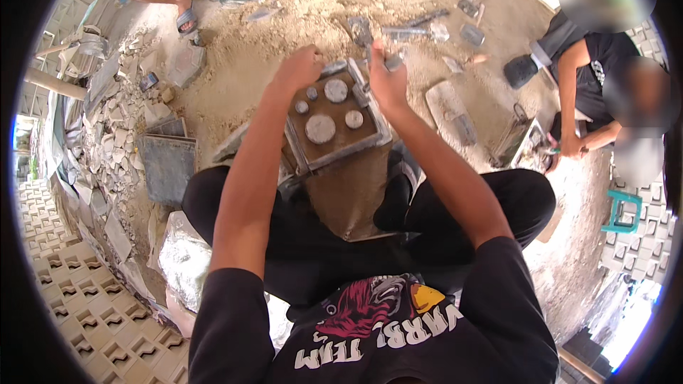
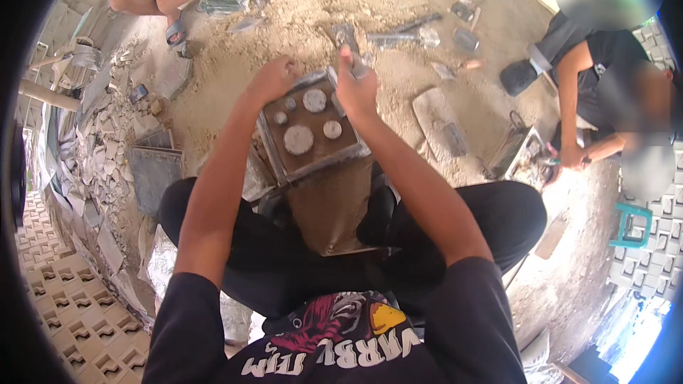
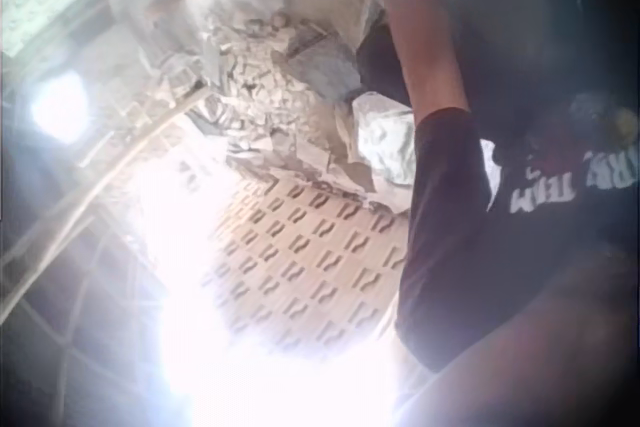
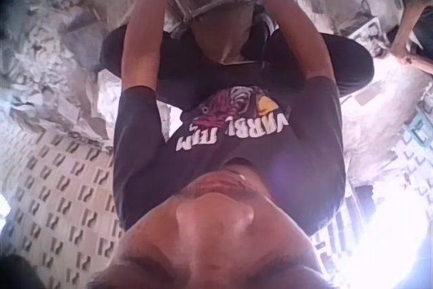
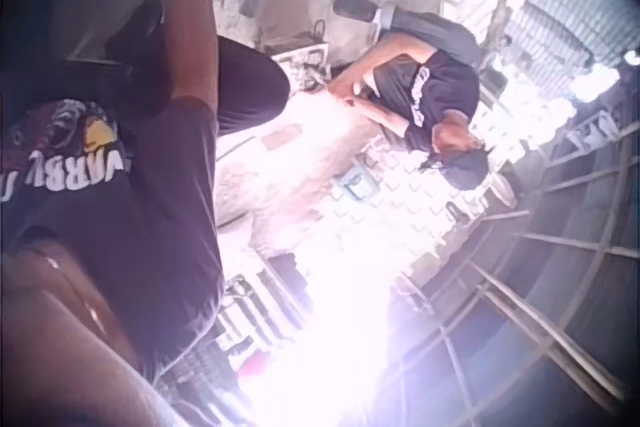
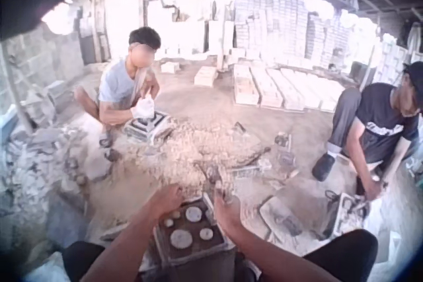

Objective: The person uses a small metal tool to scrape and shape wet concrete inside a circular mold on a square base, then places another small component into the mold and smooths the material by hand.

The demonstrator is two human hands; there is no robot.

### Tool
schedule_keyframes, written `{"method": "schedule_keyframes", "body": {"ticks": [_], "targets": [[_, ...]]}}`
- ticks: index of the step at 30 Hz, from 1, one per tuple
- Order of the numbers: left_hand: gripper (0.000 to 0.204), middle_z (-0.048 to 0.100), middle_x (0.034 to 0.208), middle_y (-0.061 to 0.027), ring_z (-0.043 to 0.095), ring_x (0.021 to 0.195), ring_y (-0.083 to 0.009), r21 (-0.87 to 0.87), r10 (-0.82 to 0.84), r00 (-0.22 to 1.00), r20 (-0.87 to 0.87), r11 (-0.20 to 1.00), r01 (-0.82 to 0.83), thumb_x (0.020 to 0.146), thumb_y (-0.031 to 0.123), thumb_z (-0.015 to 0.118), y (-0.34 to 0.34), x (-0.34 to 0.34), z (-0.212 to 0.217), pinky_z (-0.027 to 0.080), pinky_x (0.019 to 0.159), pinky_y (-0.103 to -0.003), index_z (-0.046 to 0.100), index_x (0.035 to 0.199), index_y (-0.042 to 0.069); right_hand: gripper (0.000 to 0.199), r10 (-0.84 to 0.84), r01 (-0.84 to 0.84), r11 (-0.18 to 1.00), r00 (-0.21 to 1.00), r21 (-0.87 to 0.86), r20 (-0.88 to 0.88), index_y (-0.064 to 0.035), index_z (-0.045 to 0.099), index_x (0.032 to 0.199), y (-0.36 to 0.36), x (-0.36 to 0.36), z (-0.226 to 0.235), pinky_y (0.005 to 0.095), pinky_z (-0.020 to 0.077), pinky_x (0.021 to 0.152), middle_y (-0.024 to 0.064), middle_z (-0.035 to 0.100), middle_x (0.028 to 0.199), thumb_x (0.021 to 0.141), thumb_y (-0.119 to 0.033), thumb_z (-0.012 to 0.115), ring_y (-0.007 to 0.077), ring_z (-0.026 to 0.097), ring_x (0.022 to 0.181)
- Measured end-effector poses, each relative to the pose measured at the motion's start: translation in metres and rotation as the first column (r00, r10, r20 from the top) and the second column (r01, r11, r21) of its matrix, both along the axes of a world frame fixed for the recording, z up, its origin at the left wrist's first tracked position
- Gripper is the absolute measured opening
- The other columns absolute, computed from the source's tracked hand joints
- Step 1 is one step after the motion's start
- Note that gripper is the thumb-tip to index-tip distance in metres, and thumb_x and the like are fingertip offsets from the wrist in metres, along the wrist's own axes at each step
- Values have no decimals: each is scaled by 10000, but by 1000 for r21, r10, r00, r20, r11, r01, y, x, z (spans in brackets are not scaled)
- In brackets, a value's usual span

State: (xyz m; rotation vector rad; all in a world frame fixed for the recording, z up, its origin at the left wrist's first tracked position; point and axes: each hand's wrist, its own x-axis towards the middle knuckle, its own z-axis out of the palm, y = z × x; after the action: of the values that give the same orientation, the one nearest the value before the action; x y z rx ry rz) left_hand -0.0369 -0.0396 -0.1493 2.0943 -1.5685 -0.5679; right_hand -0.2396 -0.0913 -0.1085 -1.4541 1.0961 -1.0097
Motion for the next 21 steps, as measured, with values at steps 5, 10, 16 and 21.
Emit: {"method": "schedule_keyframes", "body": {"ticks": [5,10,16,21], "targets": [[546,521,1362,-176,475,1280,-348,83,34,979,202,995,-52,869,401,629,16,-10,-24,319,1075,-533,524,1285,63,558,-10,9,999,1000,39,18,-88,487,576,-1,-15,13,305,306,489,-15,439,517,980,-471,523,87,402,511],[810,516,1365,-221,496,1274,-346,127,-41,980,196,992,16,738,410,788,5,-50,12,393,1058,-427,460,1361,11,654,54,-59,998,988,-28,-143,-15,565,557,-2,-18,14,400,426,538,73,550,511,914,-562,574,214,540,500],[800,585,1260,-247,566,1176,-361,-77,-165,985,-46,984,161,682,382,814,-9,-75,2,443,977,-420,510,1293,-38,694,260,-295,955,809,17,-527,1,669,686,-23,-4,89,409,549,712,171,687,728,848,-667,576,293,702,770],[505,699,995,-189,656,894,-231,-238,-97,922,-374,971,5,825,360,727,-29,-118,25,499,796,-342,642,1079,-68,833,376,-485,872,582,64,-721,11,729,920,-67,5,82,464,520,851,237,664,1102,779,-786,533,351,656,1019]]}}
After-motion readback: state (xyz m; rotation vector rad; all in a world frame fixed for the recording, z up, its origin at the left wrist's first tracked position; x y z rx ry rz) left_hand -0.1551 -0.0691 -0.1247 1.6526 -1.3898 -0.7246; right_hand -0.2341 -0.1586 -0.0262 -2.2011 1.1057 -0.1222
